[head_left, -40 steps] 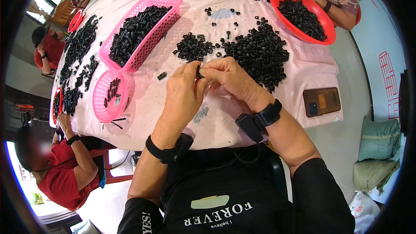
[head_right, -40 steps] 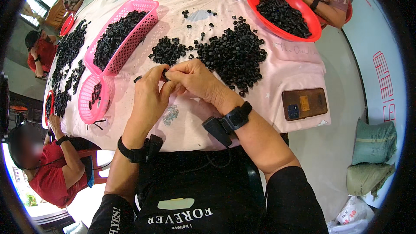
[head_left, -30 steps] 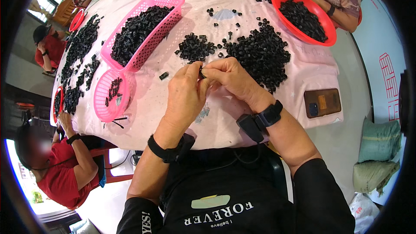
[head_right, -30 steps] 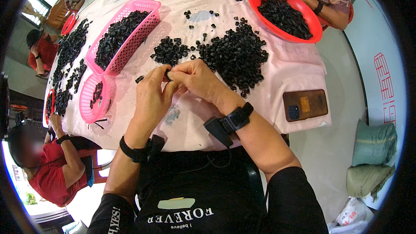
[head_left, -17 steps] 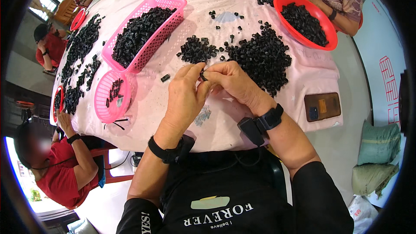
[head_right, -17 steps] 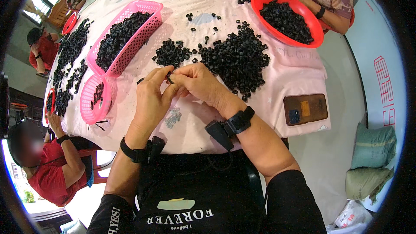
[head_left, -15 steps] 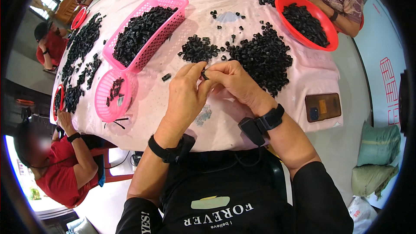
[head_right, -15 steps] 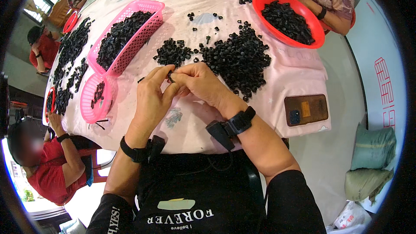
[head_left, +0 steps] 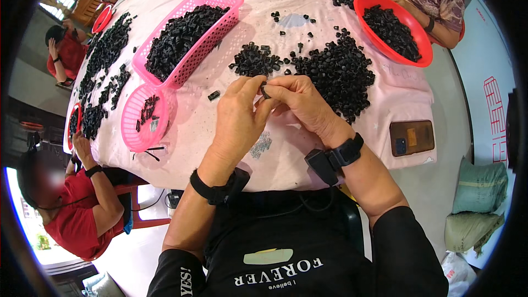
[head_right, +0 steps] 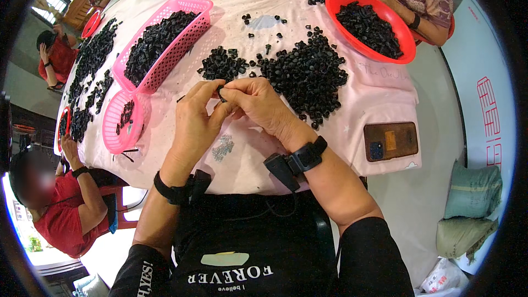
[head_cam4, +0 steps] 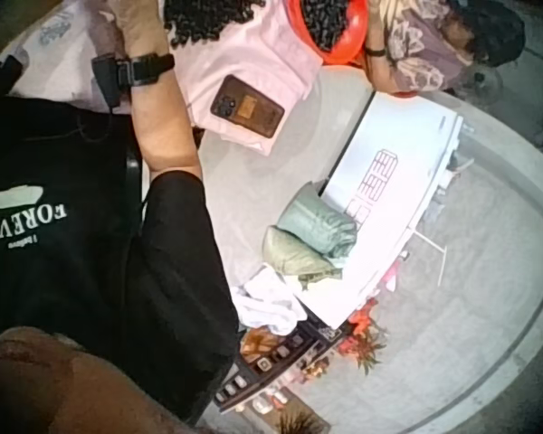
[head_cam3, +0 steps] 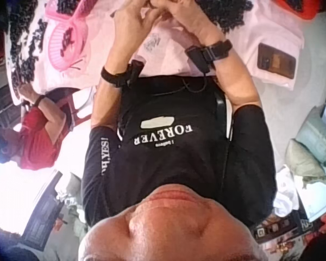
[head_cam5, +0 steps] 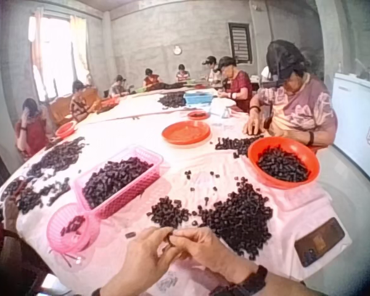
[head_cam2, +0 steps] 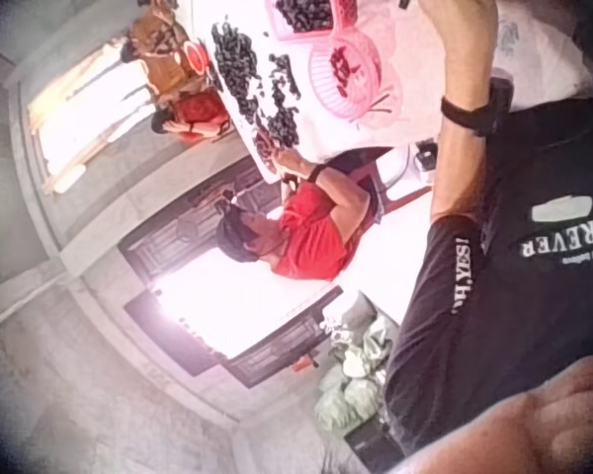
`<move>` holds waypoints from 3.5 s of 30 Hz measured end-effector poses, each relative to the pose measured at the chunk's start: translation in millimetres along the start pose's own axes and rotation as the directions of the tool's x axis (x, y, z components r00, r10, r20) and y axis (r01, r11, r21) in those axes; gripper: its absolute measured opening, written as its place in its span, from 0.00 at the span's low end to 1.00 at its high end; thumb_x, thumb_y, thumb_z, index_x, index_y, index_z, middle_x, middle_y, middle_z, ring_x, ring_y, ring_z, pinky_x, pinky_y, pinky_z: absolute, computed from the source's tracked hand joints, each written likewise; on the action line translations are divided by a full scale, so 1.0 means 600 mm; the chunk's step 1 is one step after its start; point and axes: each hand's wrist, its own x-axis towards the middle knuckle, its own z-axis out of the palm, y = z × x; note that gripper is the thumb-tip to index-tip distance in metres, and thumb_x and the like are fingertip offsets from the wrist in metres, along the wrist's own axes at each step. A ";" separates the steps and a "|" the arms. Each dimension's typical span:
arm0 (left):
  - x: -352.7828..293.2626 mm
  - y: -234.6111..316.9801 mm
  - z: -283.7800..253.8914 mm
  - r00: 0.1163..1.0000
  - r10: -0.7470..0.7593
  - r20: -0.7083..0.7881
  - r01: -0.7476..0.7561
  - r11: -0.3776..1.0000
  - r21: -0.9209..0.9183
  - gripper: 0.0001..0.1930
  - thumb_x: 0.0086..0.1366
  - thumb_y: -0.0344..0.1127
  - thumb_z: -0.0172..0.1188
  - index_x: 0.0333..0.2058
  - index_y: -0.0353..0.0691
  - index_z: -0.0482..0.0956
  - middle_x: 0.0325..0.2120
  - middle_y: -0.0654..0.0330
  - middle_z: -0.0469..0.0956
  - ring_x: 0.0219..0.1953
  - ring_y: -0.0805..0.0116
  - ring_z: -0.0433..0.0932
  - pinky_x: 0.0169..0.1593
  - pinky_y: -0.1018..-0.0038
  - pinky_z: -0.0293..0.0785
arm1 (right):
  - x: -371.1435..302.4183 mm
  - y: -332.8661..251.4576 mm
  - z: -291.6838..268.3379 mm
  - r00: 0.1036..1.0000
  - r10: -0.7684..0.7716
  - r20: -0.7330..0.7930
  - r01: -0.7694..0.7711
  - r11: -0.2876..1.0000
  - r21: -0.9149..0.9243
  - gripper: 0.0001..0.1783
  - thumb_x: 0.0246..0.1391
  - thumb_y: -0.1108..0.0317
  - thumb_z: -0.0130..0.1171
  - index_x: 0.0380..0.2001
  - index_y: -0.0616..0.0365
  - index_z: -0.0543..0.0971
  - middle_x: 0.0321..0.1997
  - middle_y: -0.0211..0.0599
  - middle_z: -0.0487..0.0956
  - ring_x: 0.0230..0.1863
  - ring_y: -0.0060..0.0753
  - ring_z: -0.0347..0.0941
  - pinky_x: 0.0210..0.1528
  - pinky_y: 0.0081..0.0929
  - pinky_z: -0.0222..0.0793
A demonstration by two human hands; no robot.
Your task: Manually assembling small black plastic shoe components and eyelets at a shared work table.
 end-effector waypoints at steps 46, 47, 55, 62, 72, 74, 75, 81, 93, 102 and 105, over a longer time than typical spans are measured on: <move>-0.013 -0.008 0.002 0.994 0.077 -0.082 -0.083 0.993 -0.080 0.15 0.52 0.25 0.67 0.41 0.33 0.80 0.30 0.51 0.76 0.32 0.52 0.78 0.36 0.63 0.75 | -0.002 0.003 -0.012 0.985 0.123 0.123 -0.125 0.992 0.009 0.12 0.66 0.62 0.58 0.38 0.57 0.84 0.29 0.26 0.83 0.30 0.15 0.79 0.35 0.15 0.73; -0.013 -0.011 0.000 0.994 0.080 -0.080 -0.086 0.993 -0.076 0.15 0.52 0.25 0.67 0.41 0.33 0.80 0.30 0.51 0.76 0.32 0.52 0.78 0.36 0.63 0.75 | -0.003 0.000 -0.011 0.984 0.129 0.124 -0.130 0.992 0.002 0.13 0.66 0.61 0.57 0.39 0.58 0.84 0.30 0.29 0.84 0.31 0.17 0.81 0.35 0.16 0.74; -0.007 -0.054 -0.058 0.914 -0.322 0.247 0.348 0.935 -0.070 0.15 0.62 0.26 0.66 0.48 0.31 0.79 0.25 0.67 0.75 0.29 0.80 0.73 0.33 0.80 0.70 | -0.006 -0.015 -0.007 0.989 0.141 0.038 -0.140 0.990 -0.036 0.16 0.67 0.59 0.55 0.41 0.62 0.82 0.33 0.37 0.86 0.34 0.22 0.83 0.35 0.16 0.75; 0.093 -0.116 -0.110 0.844 -0.233 -0.483 0.000 0.900 -0.435 0.26 0.65 0.25 0.61 0.62 0.32 0.69 0.50 0.54 0.78 0.43 0.70 0.80 0.45 0.76 0.77 | -0.003 -0.016 -0.001 0.991 0.116 0.064 -0.112 0.992 -0.063 0.15 0.65 0.59 0.59 0.40 0.61 0.83 0.34 0.37 0.86 0.33 0.21 0.83 0.36 0.16 0.77; -0.028 -0.119 -0.082 0.900 -0.435 0.012 0.415 0.850 -0.324 0.13 0.70 0.30 0.58 0.49 0.32 0.79 0.35 0.62 0.82 0.34 0.77 0.80 0.35 0.81 0.73 | -0.006 -0.017 -0.006 0.999 0.030 -0.030 -0.031 0.999 -0.023 0.12 0.65 0.60 0.59 0.38 0.57 0.84 0.33 0.34 0.86 0.32 0.21 0.82 0.36 0.16 0.76; -0.037 -0.113 -0.076 0.900 -0.436 -0.010 0.409 0.851 -0.330 0.10 0.70 0.32 0.58 0.45 0.33 0.81 0.29 0.66 0.81 0.29 0.79 0.79 0.32 0.81 0.71 | 0.002 -0.006 -0.016 0.997 -0.004 -0.077 0.004 1.000 0.002 0.12 0.65 0.60 0.59 0.38 0.57 0.84 0.33 0.33 0.86 0.32 0.20 0.82 0.34 0.15 0.74; -0.041 -0.111 -0.076 0.893 -0.450 0.016 0.431 0.844 -0.318 0.09 0.70 0.32 0.57 0.44 0.33 0.81 0.29 0.66 0.80 0.28 0.79 0.78 0.32 0.81 0.71 | 0.004 -0.002 -0.020 0.992 -0.038 -0.121 0.042 0.999 0.025 0.11 0.65 0.61 0.59 0.38 0.56 0.84 0.32 0.32 0.85 0.31 0.19 0.82 0.33 0.15 0.73; -0.053 -0.094 -0.063 0.862 -0.461 0.210 0.506 0.798 -0.326 0.07 0.70 0.29 0.57 0.39 0.32 0.81 0.26 0.67 0.78 0.27 0.80 0.75 0.31 0.82 0.70 | 0.008 -0.001 -0.022 0.976 -0.079 -0.203 0.088 0.996 0.033 0.09 0.65 0.63 0.59 0.39 0.56 0.84 0.31 0.30 0.85 0.29 0.18 0.80 0.32 0.15 0.70; -0.042 -0.051 -0.030 0.931 -0.241 0.275 0.292 0.942 -0.164 0.05 0.64 0.23 0.58 0.38 0.30 0.81 0.25 0.63 0.77 0.26 0.79 0.74 0.30 0.79 0.70 | 0.021 0.015 -0.020 0.945 -0.126 -0.302 0.160 0.983 0.091 0.17 0.66 0.62 0.56 0.53 0.60 0.76 0.49 0.35 0.81 0.45 0.23 0.79 0.46 0.21 0.73; -0.021 -0.038 -0.006 0.968 -0.096 0.230 0.102 0.995 -0.014 0.15 0.61 0.25 0.61 0.48 0.35 0.83 0.29 0.52 0.77 0.28 0.62 0.78 0.35 0.69 0.74 | 0.016 0.008 -0.014 0.935 -0.133 -0.327 0.146 0.989 0.014 0.20 0.69 0.55 0.53 0.54 0.60 0.75 0.49 0.33 0.79 0.48 0.21 0.77 0.46 0.20 0.73; -0.028 -0.041 -0.002 0.970 -0.063 0.236 0.064 0.998 0.003 0.15 0.61 0.25 0.62 0.48 0.36 0.83 0.29 0.52 0.76 0.27 0.59 0.78 0.35 0.67 0.74 | 0.015 -0.002 -0.010 0.910 -0.159 -0.383 0.181 0.983 0.022 0.21 0.70 0.53 0.51 0.53 0.60 0.75 0.48 0.33 0.78 0.48 0.23 0.76 0.47 0.22 0.73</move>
